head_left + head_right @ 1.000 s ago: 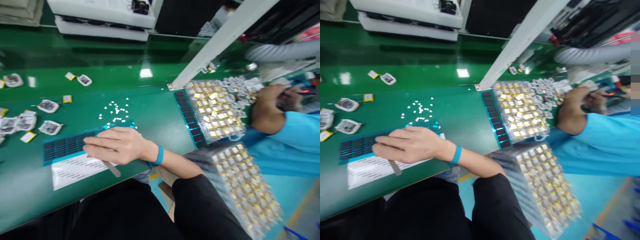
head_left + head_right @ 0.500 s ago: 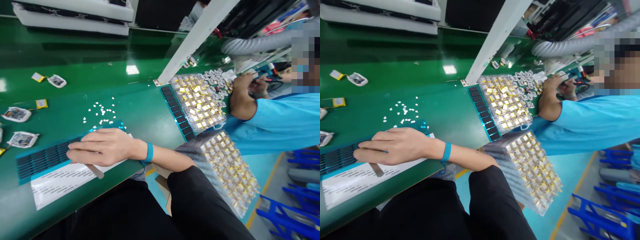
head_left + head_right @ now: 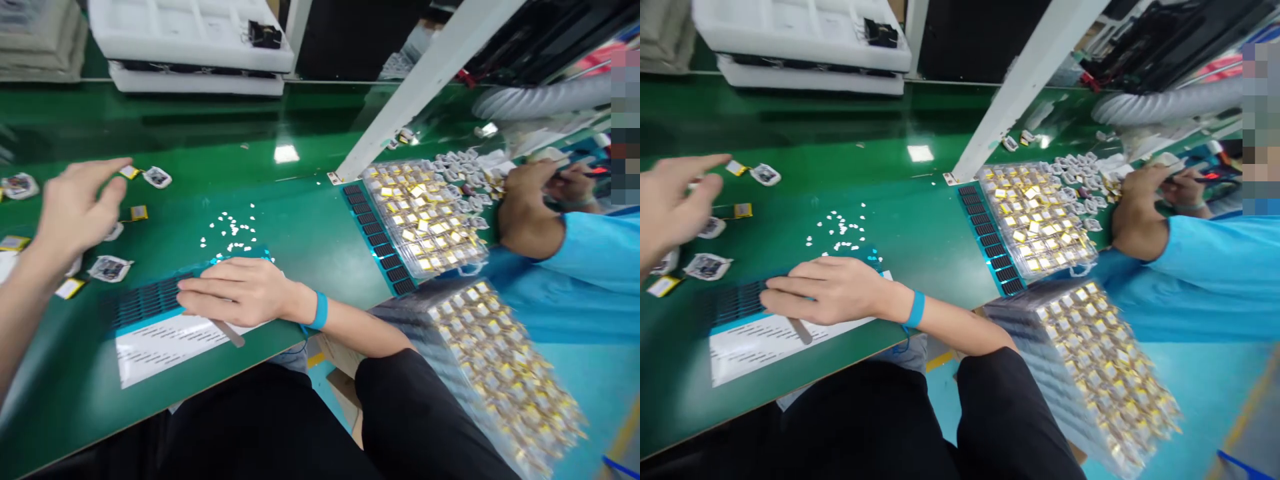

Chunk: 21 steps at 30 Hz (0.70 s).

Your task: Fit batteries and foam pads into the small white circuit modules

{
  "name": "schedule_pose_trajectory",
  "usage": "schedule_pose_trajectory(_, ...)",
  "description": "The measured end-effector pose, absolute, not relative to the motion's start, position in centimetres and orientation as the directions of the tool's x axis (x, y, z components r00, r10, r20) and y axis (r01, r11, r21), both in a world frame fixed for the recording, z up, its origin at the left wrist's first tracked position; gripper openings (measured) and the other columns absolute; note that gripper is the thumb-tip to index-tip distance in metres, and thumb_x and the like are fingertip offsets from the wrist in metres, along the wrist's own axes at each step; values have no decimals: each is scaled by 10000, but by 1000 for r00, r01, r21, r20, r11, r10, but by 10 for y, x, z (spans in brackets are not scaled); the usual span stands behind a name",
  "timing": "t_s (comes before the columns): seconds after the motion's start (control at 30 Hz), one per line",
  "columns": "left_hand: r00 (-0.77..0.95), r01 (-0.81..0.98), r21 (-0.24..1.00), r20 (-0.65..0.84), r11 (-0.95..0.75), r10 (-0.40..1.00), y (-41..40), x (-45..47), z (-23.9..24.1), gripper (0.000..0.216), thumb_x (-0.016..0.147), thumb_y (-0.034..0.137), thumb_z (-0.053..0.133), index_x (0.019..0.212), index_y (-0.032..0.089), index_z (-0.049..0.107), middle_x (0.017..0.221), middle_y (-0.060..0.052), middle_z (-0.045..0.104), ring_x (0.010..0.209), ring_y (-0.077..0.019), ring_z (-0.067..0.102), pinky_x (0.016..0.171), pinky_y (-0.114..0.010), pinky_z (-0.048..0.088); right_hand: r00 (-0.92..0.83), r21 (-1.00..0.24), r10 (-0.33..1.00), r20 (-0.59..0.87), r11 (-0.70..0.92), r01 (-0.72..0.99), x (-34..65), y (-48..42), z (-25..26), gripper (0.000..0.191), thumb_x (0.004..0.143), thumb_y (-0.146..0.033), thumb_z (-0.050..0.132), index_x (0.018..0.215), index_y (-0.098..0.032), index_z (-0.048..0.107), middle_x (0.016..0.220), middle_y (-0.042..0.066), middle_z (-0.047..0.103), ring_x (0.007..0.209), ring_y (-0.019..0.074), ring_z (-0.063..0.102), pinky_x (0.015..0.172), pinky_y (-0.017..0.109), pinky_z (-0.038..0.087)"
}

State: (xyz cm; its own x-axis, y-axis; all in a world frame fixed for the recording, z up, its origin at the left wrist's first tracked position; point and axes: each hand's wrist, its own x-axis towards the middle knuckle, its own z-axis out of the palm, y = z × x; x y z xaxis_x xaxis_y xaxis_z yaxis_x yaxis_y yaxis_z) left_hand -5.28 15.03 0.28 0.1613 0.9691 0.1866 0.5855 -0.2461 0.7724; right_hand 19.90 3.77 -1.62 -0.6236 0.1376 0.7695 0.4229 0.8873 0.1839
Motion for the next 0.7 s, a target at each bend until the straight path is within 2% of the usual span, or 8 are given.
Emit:
schedule_pose_trajectory(0.07, 220, 693, 647, 230, -318, 948, 171, -61, -5, 392, 1001, 322, 482, 1347, 192, 612, 1482, -11, 571, 1421, -275, 396, 1267, -513, 148, -610, 164, 131, 782, 900, 404, 198, 38, -17, 144, 1003, -260, 616, 1043, -201, 741, 1054, -44, 794, 895, 73, 717, 752, 197, 565)
schedule_pose_trajectory(0.17, 332, 760, 535, 171, -370, 928, 202, -66, -20, 438, 957, 339, 496, 1350, 192, 621, 1453, -6, 605, 1352, -268, 448, 1230, -525, 230, -642, 146, 146, 752, 914, 378, 197, 37, -17, 145, 1000, -259, 619, 1059, -189, 732, 1078, -21, 792, 918, 80, 720, 767, 209, 572)
schedule_pose_trajectory(0.27, 399, 802, 442, 103, -401, 911, 217, -71, -27, 443, 918, 349, 513, 1307, 208, 670, 1445, -55, 606, 1364, -332, 416, 1192, -572, 237, -669, 129, 165, 725, 921, 367, 198, 36, -16, 150, 1000, -227, 608, 1074, -182, 730, 1113, 4, 786, 940, 86, 718, 804, 219, 577)
schedule_pose_trajectory(0.37, 430, 829, 372, 50, -417, 901, 220, -76, -24, 495, 870, 302, 514, 1340, 231, 653, 1462, -101, 574, 1349, -392, 412, 1142, -597, 266, -658, 115, 175, 732, 921, 372, 198, 35, -13, 161, 1005, -198, 583, 1043, -195, 740, 1105, -13, 789, 934, 87, 719, 805, 214, 583)
schedule_pose_trajectory(0.47, 433, 849, 332, 11, -412, 901, 221, -79, -16, 509, 797, 237, 554, 1293, 239, 671, 1414, -125, 588, 1338, -421, 411, 1112, -600, 289, -647, 82, 188, 739, 928, 364, 197, 36, -10, 137, 993, -211, 611, 1011, -182, 743, 1071, -21, 796, 910, 96, 728, 805, 218, 593)
schedule_pose_trajectory(0.57, 431, 854, 333, -23, -400, 902, 223, -81, -8, 437, 705, 166, 613, 1123, 235, 721, 1305, -120, 645, 1307, -420, 455, 1096, -580, 320, -640, 56, 197, 742, 934, 352, 197, 35, -8, 122, 975, -217, 642, 1022, -161, 740, 1068, -14, 797, 901, 113, 735, 798, 229, 603)
schedule_pose_trajectory(0.7, 365, 858, 396, -25, -326, 931, 224, -86, 2, 300, 611, 112, 678, 889, 225, 690, 975, -31, 714, 1149, -322, 596, 1065, -462, 393, -626, 74, 166, 761, 938, 339, 198, 35, -6, 116, 977, -195, 634, 1025, -165, 734, 1089, -13, 793, 902, 109, 736, 802, 220, 604)
